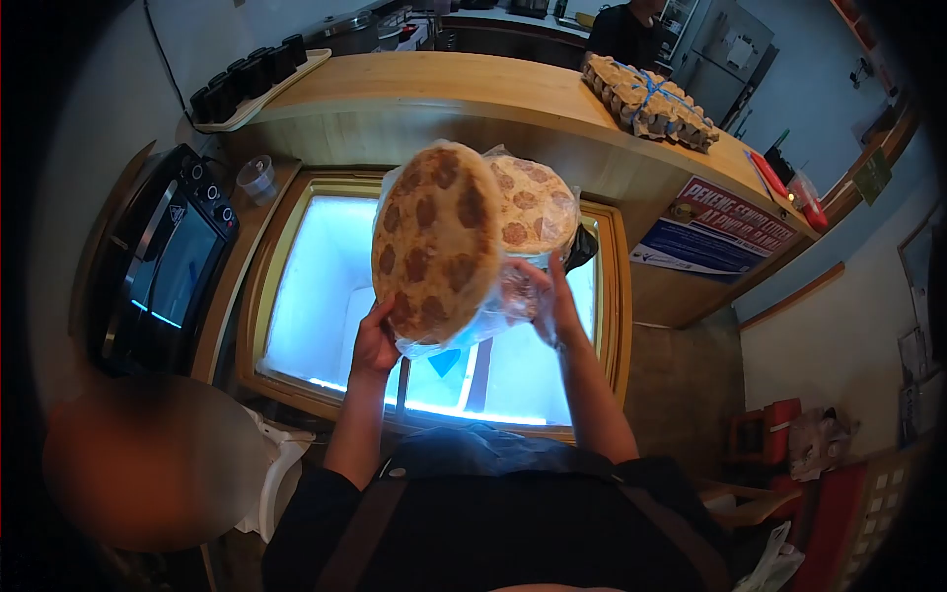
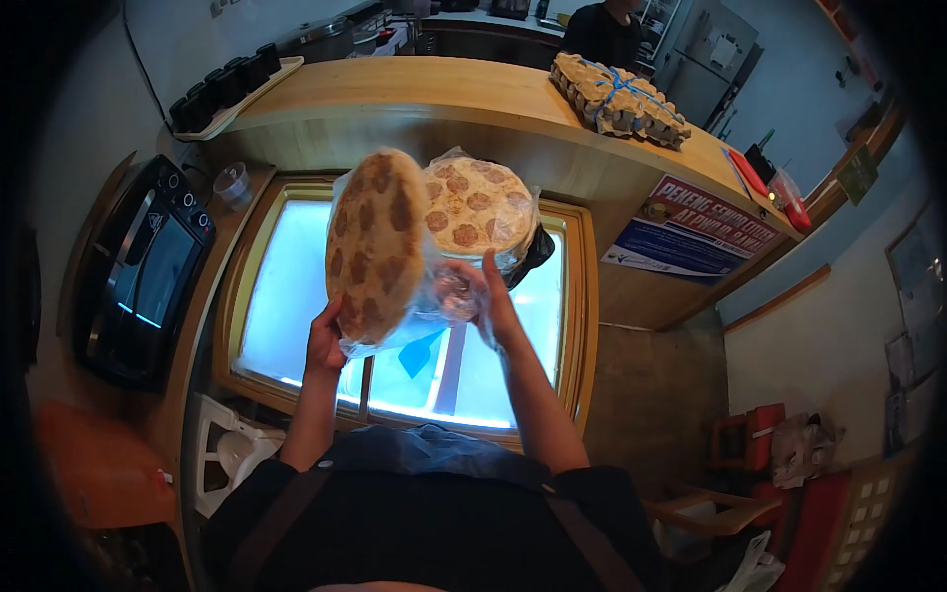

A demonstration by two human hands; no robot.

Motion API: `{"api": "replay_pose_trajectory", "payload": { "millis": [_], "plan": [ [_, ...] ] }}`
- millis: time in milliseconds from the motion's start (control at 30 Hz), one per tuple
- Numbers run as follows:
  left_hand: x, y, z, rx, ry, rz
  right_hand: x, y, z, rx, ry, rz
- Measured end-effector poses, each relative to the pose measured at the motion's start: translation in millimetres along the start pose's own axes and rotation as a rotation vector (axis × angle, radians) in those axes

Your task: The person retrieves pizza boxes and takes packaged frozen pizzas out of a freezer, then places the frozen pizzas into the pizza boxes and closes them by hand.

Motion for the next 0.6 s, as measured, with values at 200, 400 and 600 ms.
{"api": "replay_pose_trajectory", "payload": {
  "millis": [200,400,600],
  "plan": [
    [-10.6,4.0,4.9,-0.026,-0.014,0.123,12.9,6.2,23.5,0.170,0.050,-0.154],
    [-16.5,-8.3,12.5,0.095,-0.064,-0.026,16.5,98.2,32.9,0.280,0.167,-0.114],
    [-52.2,-18.7,30.8,-0.011,-0.101,0.171,7.6,146.0,43.6,-0.100,-0.109,0.529]
  ]
}}
Point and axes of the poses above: each hand's wrist, its own z-axis towards the middle knuckle, its own x-axis out of the back of the hand, y = z × x, the point moved 5 cm from there along z, towards the middle knuckle, and after that the axes turned 2 degrees about -z, right-handed, at the moved point
